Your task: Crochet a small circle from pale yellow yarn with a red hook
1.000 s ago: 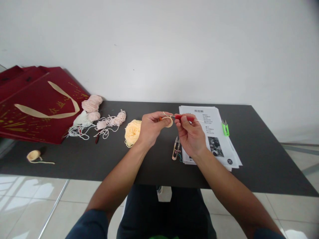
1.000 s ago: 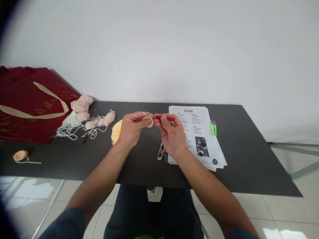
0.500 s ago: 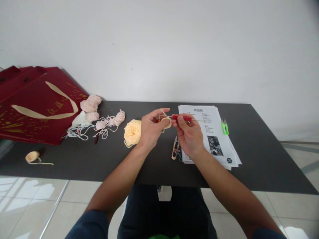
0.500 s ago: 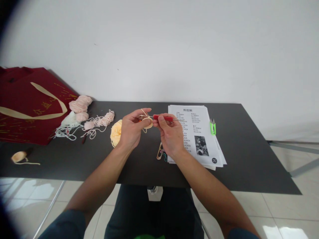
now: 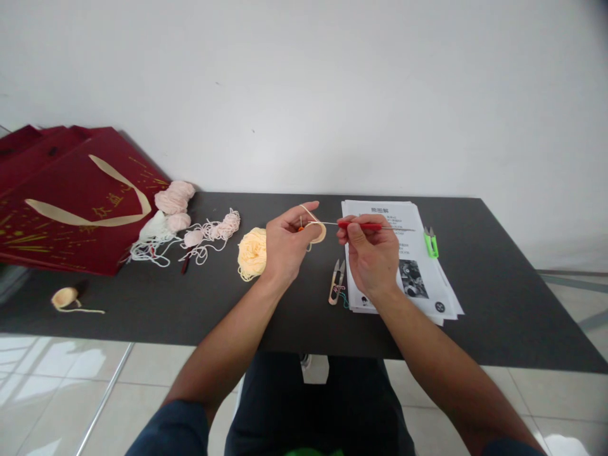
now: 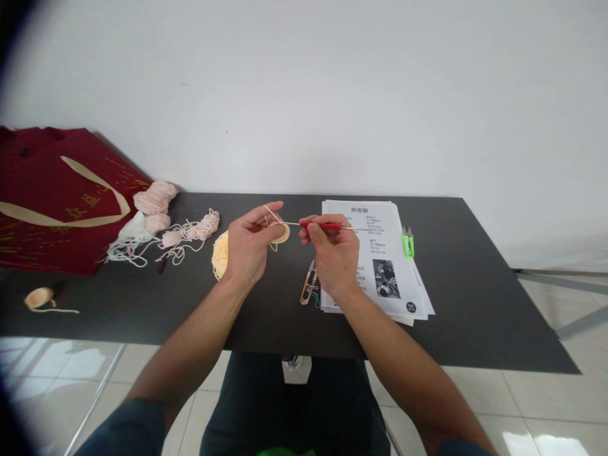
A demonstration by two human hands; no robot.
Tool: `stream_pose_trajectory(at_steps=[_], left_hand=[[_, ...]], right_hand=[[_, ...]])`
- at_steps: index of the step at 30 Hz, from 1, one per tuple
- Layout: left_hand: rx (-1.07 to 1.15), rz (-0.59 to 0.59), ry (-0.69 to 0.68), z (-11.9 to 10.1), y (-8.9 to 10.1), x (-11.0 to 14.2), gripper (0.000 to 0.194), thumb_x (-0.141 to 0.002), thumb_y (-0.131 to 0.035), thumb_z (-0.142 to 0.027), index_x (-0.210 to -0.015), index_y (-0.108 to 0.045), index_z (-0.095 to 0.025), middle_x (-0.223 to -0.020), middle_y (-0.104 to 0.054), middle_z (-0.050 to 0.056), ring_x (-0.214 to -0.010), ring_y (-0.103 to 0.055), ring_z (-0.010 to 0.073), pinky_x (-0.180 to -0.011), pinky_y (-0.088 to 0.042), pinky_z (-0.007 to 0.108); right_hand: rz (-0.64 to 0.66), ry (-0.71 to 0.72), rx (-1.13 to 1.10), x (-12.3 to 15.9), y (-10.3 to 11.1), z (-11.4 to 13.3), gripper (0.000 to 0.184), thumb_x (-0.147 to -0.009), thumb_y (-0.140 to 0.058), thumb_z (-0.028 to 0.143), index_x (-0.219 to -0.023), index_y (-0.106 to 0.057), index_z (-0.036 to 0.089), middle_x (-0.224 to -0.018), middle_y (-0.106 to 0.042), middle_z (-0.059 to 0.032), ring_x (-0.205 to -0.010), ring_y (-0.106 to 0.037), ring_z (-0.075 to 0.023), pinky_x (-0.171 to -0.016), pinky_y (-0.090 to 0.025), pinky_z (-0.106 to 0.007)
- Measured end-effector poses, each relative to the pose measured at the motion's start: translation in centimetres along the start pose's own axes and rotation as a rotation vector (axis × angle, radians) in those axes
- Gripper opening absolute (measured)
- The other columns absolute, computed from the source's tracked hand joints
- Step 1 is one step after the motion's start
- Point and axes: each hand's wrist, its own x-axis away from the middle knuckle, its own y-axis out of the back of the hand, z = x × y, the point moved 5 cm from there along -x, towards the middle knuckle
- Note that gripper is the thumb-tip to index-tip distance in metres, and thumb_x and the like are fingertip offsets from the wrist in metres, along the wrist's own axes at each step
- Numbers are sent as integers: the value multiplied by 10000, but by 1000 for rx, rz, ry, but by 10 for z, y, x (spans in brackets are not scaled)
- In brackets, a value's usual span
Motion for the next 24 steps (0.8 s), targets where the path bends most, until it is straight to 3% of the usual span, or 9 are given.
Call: stream_pose_trajectory(at_steps=[15, 24], left_hand=[[-26, -75, -80, -2, 2, 3, 401, -692, -794, -153, -1089, -796, -209, -773, -699, -19, -652, -577, 88, -608, -459, 230], [-104, -149, -137, -3, 5, 5, 342, -732, -787, -171, -1070, -787, -216, -778, -718, -19, -666, -617, 102, -648, -505, 249]], right_hand=[[10, 206, 161, 0, 11, 4, 163, -864, -818, 234, -917, -666, 258, -929, -791, 15, -679, -701, -101, -612, -567, -248], [-27, 387, 344, 18, -3, 17, 117, -883, -782, 162, -943, -731, 249, -944, -807, -7, -670, -747, -127, -608, -640, -278]])
